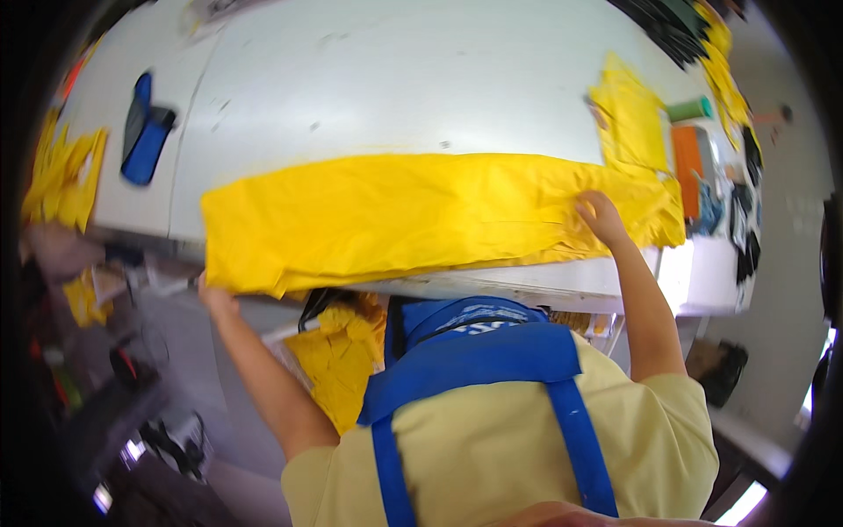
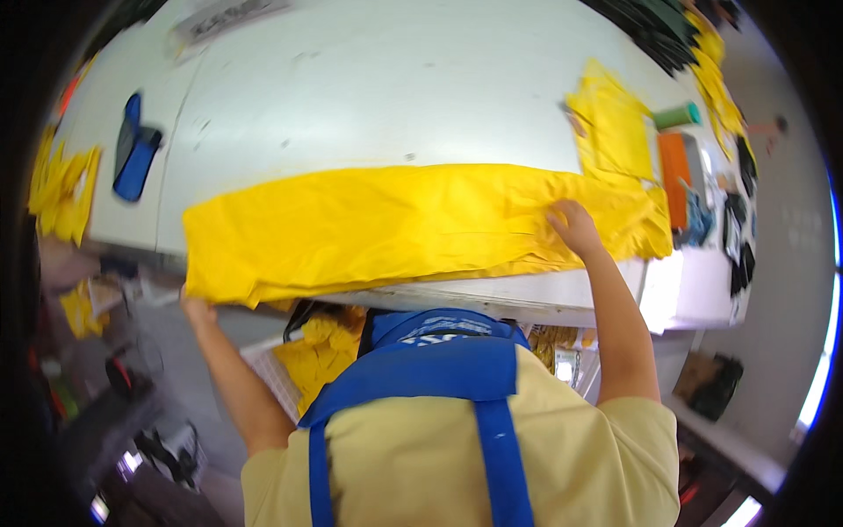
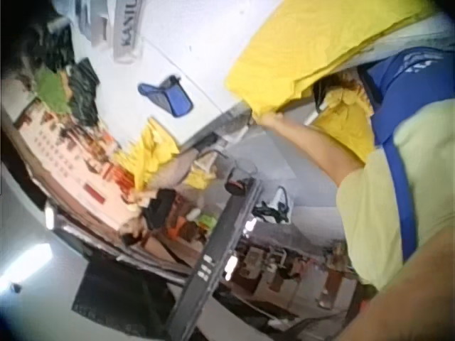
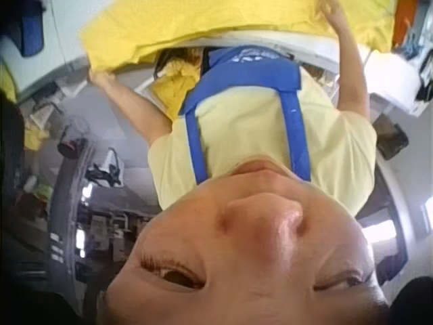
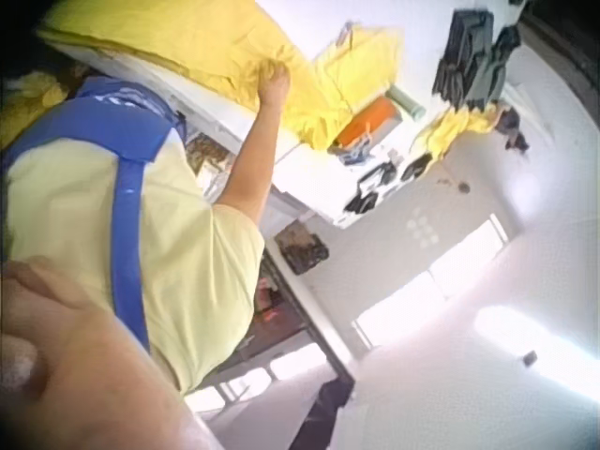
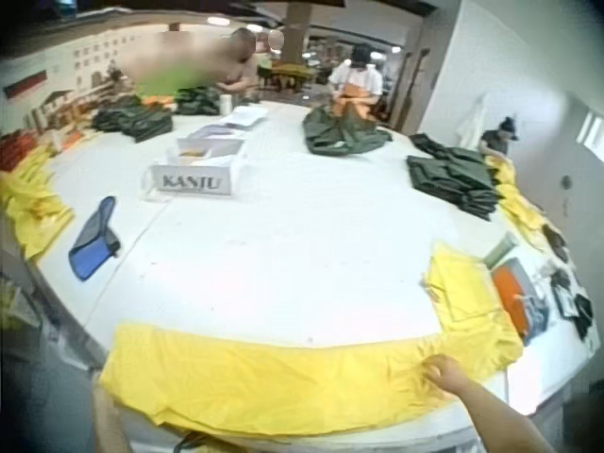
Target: The person folds a yellow garment on a white table, smoothing and aligning the fabric, then uses scissors to trim a small edge. The person continues folding the garment into a compact rectangle and places it into a white basket.
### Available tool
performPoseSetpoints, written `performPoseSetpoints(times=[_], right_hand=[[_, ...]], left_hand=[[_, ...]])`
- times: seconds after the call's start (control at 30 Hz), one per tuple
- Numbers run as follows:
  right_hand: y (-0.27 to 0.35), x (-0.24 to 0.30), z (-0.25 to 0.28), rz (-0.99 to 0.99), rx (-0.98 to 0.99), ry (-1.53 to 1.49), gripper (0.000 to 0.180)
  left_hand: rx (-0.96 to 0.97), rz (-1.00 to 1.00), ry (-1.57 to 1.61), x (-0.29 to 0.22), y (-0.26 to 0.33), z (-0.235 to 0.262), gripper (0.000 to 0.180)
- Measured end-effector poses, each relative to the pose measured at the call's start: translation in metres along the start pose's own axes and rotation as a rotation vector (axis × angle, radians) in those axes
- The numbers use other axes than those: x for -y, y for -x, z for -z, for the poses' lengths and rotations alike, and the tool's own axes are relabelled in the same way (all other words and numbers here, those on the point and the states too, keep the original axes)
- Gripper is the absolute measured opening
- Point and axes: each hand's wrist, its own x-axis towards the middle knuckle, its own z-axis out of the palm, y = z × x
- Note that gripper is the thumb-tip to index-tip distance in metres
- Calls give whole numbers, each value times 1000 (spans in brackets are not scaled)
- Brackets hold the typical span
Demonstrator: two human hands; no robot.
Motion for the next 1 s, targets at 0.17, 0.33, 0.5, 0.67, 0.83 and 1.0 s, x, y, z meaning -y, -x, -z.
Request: performPoseSetpoints(times=[0.17,0.33,0.5,0.67,0.83,1.0], right_hand=[[-82,-51,30,-115,-416,-89,25],[-189,-188,-13,-119,-232,275,31],[-228,-112,-2,-372,-168,449,37],[-232,-140,20,-262,-248,67,31],[-164,76,28,-60,-294,-863,28],[-87,246,8,359,39,-1185,25]], left_hand=[[94,-216,85,-79,113,-72,21],[165,-416,-39,-91,190,-146,27],[222,-458,130,-101,272,-182,17],[295,-430,208,-100,292,-192,20],[328,-414,241,-99,297,-196,20],[302,-616,70,-95,298,-192,19]])
